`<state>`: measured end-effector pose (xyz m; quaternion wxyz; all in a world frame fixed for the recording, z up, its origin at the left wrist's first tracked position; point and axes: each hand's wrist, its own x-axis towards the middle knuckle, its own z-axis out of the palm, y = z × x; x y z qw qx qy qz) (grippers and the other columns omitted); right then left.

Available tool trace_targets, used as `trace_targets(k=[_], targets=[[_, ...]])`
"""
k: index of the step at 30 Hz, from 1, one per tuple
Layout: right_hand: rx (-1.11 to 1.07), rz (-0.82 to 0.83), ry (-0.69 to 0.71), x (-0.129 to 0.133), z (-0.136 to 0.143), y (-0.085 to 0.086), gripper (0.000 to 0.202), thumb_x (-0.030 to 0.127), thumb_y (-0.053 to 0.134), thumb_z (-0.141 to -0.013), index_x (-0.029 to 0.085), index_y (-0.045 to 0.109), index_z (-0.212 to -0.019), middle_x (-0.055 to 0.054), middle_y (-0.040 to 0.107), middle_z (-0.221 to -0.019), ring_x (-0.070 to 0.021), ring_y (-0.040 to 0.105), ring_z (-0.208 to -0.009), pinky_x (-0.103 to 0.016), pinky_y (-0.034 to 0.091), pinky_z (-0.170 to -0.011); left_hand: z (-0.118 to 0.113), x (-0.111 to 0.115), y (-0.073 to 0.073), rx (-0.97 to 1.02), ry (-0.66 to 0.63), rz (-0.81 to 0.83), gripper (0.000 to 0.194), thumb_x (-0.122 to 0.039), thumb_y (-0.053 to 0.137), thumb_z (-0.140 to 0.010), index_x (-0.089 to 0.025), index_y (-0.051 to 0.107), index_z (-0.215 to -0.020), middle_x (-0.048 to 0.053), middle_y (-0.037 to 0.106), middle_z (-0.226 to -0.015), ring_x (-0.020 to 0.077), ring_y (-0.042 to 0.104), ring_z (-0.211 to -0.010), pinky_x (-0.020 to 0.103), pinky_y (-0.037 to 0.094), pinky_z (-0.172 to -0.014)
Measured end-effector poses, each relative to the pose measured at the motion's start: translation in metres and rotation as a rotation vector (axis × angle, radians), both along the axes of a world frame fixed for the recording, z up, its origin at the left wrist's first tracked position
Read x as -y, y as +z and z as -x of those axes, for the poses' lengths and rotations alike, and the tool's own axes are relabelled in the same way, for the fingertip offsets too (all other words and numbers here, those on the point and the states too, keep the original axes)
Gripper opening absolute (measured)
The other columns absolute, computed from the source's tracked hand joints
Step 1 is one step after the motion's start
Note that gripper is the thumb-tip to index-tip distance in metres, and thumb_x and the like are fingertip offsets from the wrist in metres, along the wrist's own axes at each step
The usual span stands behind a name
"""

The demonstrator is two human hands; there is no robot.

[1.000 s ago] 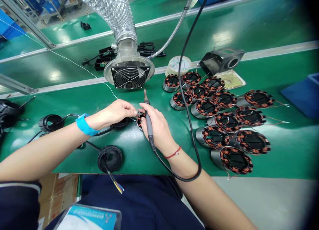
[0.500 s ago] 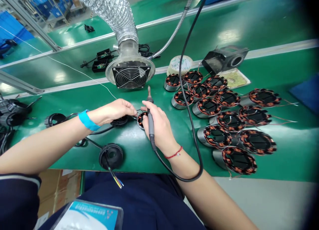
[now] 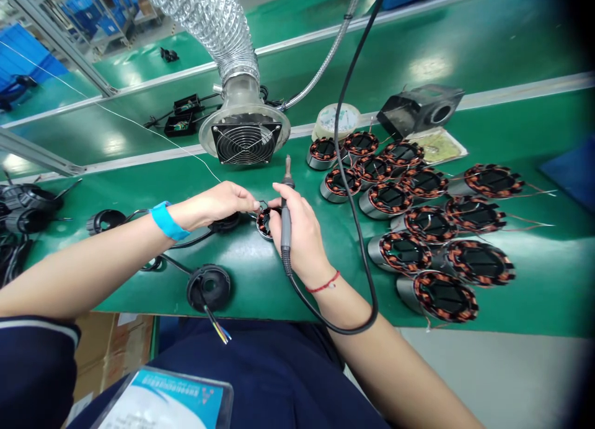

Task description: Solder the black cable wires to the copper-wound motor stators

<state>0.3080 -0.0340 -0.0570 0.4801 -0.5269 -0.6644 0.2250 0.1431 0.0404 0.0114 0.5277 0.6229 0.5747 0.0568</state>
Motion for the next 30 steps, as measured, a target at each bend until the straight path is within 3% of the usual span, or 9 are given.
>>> trace_targets(k=[4, 8, 11, 17, 22, 26, 30], targets=[[0.032, -0.007, 0.005, 0.000, 0.001, 0.002, 0.041, 0.017, 0.045, -0.088, 0.020, 0.050, -0.129, -0.006, 0.069, -0.095, -0.0233, 0.063, -0.089, -0.042, 0.051, -0.087, 0.011, 0.003, 0.017, -0.014, -0.190, -0.143, 0.019, -0.030, 0.063, -0.082, -0.017, 0.059, -0.094, -0.003, 0.055, -0.070, 0.0103, 0.047, -0.062, 0.024, 0.037, -0.060], [0.130, -0.075, 0.065, 0.001, 0.005, 0.002, 0.038, 0.017, 0.047, -0.088, 0.018, 0.053, -0.125, -0.005, 0.070, -0.090, -0.0235, 0.063, -0.086, -0.042, 0.047, -0.087, 0.022, 0.010, 0.018, -0.046, -0.416, -0.387, 0.008, -0.024, 0.056, -0.085, -0.017, 0.058, -0.086, -0.001, 0.059, -0.081, 0.0123, 0.051, -0.074, 0.025, 0.041, -0.071], [0.179, -0.102, 0.079, 0.002, 0.008, 0.000, 0.035, 0.016, 0.047, -0.088, 0.020, 0.055, -0.122, -0.004, 0.071, -0.088, -0.0232, 0.062, -0.085, -0.043, 0.045, -0.090, 0.023, 0.015, 0.010, -0.055, -0.398, -0.475, 0.012, -0.024, 0.054, -0.088, -0.016, 0.061, -0.082, 0.000, 0.060, -0.081, 0.0127, 0.052, -0.075, 0.025, 0.041, -0.073], [0.119, -0.066, 0.046, 0.001, 0.004, -0.001, 0.040, 0.016, 0.049, -0.086, 0.021, 0.051, -0.126, -0.004, 0.071, -0.090, -0.0242, 0.063, -0.090, -0.044, 0.046, -0.092, 0.020, 0.018, -0.005, -0.047, -0.320, -0.476, 0.018, -0.028, 0.056, -0.088, -0.017, 0.071, -0.086, 0.001, 0.068, -0.081, 0.0137, 0.058, -0.074, 0.025, 0.044, -0.074], [0.133, -0.051, 0.136, -0.001, 0.005, -0.004, 0.054, 0.019, 0.054, -0.082, 0.019, 0.043, -0.135, -0.011, 0.066, -0.121, -0.0281, 0.059, -0.110, -0.047, 0.046, -0.095, 0.019, 0.021, -0.006, -0.057, -0.366, -0.524, 0.020, -0.027, 0.053, -0.090, -0.017, 0.071, -0.088, 0.002, 0.069, -0.084, 0.0144, 0.061, -0.077, 0.026, 0.044, -0.075], [0.151, -0.033, 0.089, -0.005, 0.009, -0.008, 0.046, 0.018, 0.053, -0.084, 0.019, 0.048, -0.130, -0.009, 0.070, -0.109, -0.0268, 0.061, -0.101, -0.045, 0.047, -0.090, 0.022, 0.026, -0.005, -0.127, -0.325, -0.607, 0.026, -0.029, 0.051, -0.091, -0.016, 0.063, -0.110, 0.003, 0.066, -0.086, 0.0158, 0.058, -0.074, 0.027, 0.043, -0.070], [0.152, -0.065, 0.018, -0.007, 0.013, -0.010, 0.041, 0.018, 0.053, -0.087, 0.022, 0.049, -0.128, -0.006, 0.070, -0.099, -0.0254, 0.061, -0.094, -0.043, 0.049, -0.085, 0.021, 0.027, -0.006, -0.252, -0.382, -0.623, 0.023, -0.026, 0.044, -0.092, -0.016, 0.064, -0.086, 0.006, 0.066, -0.084, 0.0186, 0.058, -0.077, 0.030, 0.041, -0.073]])
